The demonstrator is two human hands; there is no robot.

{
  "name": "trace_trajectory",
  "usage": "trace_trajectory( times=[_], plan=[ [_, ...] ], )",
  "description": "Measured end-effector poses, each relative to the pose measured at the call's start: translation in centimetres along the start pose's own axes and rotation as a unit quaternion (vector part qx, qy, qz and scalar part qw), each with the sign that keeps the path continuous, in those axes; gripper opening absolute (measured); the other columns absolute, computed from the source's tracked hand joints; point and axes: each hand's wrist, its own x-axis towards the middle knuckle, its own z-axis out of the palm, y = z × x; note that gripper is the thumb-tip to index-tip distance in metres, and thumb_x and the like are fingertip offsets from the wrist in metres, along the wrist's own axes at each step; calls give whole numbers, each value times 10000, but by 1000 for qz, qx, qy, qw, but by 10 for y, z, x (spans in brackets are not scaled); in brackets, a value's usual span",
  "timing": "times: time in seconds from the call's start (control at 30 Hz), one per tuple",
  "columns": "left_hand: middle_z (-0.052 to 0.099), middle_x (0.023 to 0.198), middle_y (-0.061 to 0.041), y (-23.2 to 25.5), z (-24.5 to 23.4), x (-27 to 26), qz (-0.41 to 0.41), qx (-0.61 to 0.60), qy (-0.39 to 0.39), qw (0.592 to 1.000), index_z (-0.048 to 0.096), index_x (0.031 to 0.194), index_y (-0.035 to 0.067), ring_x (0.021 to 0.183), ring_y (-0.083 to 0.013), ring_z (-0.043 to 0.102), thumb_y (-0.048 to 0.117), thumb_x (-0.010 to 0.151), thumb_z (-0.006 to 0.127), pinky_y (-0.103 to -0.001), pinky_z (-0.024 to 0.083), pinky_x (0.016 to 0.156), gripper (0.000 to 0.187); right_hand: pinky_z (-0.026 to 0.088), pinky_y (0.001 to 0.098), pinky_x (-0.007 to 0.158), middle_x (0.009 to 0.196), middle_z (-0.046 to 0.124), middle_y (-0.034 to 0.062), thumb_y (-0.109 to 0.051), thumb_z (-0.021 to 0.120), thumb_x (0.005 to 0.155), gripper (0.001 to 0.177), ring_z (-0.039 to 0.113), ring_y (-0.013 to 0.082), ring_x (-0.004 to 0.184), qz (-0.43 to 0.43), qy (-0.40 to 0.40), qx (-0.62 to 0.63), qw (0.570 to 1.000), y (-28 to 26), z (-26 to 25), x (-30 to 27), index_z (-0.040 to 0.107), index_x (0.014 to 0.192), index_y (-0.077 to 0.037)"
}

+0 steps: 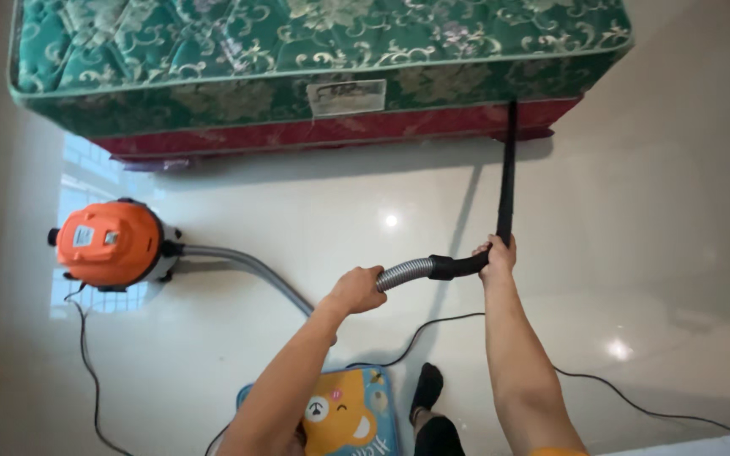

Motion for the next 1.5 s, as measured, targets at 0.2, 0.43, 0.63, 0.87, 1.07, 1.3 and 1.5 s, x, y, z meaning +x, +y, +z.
trace_trajectory(
  times=[0.2,0.43,0.63,0.87,1.07,1.3,1.5],
  plan=[
    [735,939,-207,-20,-12,-31,-15,35,11,999,650,1218,130,896,-413,705,215,790,631,-523,562,835,437,418,295,479,680,466,27,10,534,919,243,449,129,509,17,-64,14,998,34,12,-24,474,1073,-168],
    [734,907,-208,-48,-7,-64,14,40,23,999,622,1230,119,876,-414,706,208,779,632,-527,563,811,460,408,285,475,674,468,33,35,527,880,325,428,120,504,43,-80,19,996,63,19,-57,474,1086,-211],
    [730,926,-211,-80,-29,-94,-9,32,44,998,638,1200,124,891,-428,696,240,792,656,-538,548,824,425,417,294,471,673,455,30,28,539,883,263,429,125,502,46,-120,24,991,101,46,-78,449,1039,-164],
    [729,926,-206,-118,-65,-155,-43,51,75,995,637,1143,120,905,-427,688,247,794,675,-537,543,824,374,408,278,471,672,463,30,31,544,889,234,427,122,503,95,-135,56,985,165,90,-117,462,1015,-149],
    [731,927,-198,-156,-86,-207,-74,40,108,991,628,1154,132,905,-419,692,282,786,722,-530,545,825,408,393,280,459,659,445,30,45,518,873,250,406,121,498,122,-137,40,982,222,124,-154,461,1017,-151],
    [735,929,-196,-198,-89,-250,-119,18,112,986,646,1145,145,905,-419,691,236,782,680,-530,544,831,376,409,283,463,660,450,29,36,517,882,265,425,127,500,160,-159,16,974,267,149,-189,463,1043,-168],
    [742,973,-192,-228,-63,-272,-132,-12,56,990,651,1187,157,941,-395,703,246,731,739,-484,563,867,473,419,301,444,668,469,39,23,547,866,402,447,138,497,174,-206,-109,957,276,162,-207,497,1189,-212]
  ],
)
